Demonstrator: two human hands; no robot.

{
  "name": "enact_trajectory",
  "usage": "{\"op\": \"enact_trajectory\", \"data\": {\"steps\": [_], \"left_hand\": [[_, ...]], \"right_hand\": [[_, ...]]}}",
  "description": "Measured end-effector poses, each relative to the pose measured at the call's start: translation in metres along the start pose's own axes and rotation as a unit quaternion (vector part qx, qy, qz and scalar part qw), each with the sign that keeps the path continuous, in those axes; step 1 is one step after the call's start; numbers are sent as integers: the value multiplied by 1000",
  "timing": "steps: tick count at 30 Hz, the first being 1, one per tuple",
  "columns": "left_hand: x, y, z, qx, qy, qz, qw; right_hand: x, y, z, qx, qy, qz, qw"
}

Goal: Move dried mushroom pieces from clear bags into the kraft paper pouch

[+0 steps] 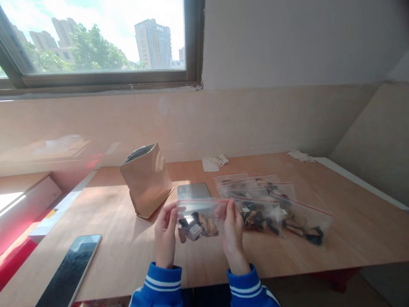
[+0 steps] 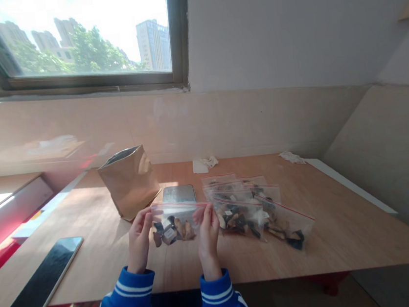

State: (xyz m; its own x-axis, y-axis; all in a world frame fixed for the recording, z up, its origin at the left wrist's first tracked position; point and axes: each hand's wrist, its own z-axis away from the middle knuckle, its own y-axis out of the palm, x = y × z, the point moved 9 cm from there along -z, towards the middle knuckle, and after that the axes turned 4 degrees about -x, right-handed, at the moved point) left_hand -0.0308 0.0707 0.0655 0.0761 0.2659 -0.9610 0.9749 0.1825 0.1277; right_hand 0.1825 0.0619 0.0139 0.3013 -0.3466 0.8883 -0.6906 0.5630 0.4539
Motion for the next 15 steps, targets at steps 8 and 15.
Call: {"op": "enact_trajectory", "data": {"steps": [8, 15], "left_hand": [[26, -18, 2, -44, -49, -18, 998], [34, -35, -1, -93, -26, -38, 995]], "right_hand": [[-3, 9, -3, 154, -7, 129, 980], [-5, 7, -1, 181, -16, 151, 972]]}}
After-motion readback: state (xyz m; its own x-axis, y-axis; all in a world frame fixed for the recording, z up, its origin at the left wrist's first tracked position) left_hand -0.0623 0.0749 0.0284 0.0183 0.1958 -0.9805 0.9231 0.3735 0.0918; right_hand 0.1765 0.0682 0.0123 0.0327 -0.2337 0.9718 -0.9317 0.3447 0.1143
